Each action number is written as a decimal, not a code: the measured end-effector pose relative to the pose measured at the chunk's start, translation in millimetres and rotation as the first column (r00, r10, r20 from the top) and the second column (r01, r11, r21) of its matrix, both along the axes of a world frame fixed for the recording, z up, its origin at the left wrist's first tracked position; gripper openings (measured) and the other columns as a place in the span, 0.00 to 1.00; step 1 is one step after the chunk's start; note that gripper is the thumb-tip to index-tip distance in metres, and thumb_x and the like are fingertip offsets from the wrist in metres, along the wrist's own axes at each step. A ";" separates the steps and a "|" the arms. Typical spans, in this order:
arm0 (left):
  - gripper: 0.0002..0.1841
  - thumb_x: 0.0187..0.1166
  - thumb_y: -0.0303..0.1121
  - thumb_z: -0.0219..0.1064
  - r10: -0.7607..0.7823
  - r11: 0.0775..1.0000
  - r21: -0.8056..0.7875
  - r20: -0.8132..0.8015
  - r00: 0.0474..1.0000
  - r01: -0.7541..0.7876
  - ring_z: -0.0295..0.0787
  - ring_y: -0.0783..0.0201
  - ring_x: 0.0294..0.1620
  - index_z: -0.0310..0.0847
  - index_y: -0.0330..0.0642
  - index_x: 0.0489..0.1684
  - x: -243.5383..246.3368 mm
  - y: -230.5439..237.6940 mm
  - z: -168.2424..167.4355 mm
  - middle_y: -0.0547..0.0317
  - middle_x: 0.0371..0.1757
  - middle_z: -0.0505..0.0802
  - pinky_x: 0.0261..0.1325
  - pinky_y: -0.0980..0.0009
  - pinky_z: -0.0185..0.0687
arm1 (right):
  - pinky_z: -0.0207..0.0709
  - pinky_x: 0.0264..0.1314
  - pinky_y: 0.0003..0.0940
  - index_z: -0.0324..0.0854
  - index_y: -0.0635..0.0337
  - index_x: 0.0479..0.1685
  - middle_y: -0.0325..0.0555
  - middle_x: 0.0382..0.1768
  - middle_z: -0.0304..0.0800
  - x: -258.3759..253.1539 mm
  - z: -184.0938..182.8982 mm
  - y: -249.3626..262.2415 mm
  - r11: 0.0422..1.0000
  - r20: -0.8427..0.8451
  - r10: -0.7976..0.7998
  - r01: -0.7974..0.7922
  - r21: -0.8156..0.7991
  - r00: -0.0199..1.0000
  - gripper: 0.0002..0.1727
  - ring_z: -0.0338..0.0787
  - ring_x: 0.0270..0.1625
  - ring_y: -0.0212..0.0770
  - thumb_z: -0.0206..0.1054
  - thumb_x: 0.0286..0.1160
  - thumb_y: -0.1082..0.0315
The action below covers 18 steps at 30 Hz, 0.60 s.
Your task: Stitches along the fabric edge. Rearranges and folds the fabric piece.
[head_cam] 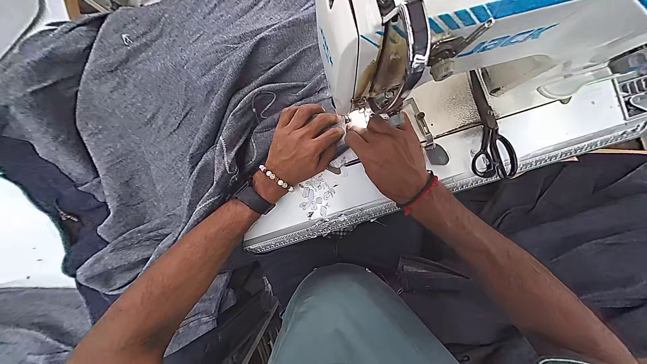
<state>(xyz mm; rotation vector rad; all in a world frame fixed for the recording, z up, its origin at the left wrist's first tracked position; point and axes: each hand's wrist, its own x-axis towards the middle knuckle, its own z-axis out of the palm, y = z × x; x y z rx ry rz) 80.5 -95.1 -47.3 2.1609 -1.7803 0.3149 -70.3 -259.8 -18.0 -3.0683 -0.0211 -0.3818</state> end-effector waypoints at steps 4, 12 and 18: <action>0.18 0.85 0.40 0.57 -0.039 0.999 -0.004 -0.020 0.999 0.039 0.80 0.50 0.73 0.89 0.57 0.66 4.1 -0.1 -1.8 0.59 0.65 0.92 0.78 0.51 0.66 | 0.72 0.53 0.48 0.92 0.46 0.54 0.36 0.56 0.97 -5.0 -21.1 4.1 0.988 0.126 -0.131 0.120 0.092 0.983 0.16 0.91 0.54 0.45 0.59 0.82 0.74; 0.20 0.85 0.42 0.55 -0.098 0.995 0.027 -0.041 0.994 0.099 0.79 0.48 0.73 0.87 0.66 0.70 15.6 -2.7 -1.5 0.58 0.68 0.91 0.77 0.49 0.63 | 0.66 0.52 0.56 0.92 0.33 0.61 0.51 0.60 0.86 -13.9 -9.5 0.5 0.967 -0.033 -0.223 0.226 0.121 0.974 0.18 0.80 0.64 0.58 0.60 0.81 0.61; 0.17 0.85 0.39 0.59 -0.144 0.989 -0.025 -0.009 0.990 0.144 0.80 0.51 0.73 0.91 0.60 0.64 23.2 -3.7 -1.3 0.62 0.66 0.93 0.77 0.52 0.63 | 0.66 0.52 0.59 0.87 0.37 0.69 0.55 0.60 0.87 -2.5 -1.9 2.1 0.974 -0.147 -0.224 0.225 -0.006 0.964 0.21 0.81 0.65 0.61 0.58 0.82 0.64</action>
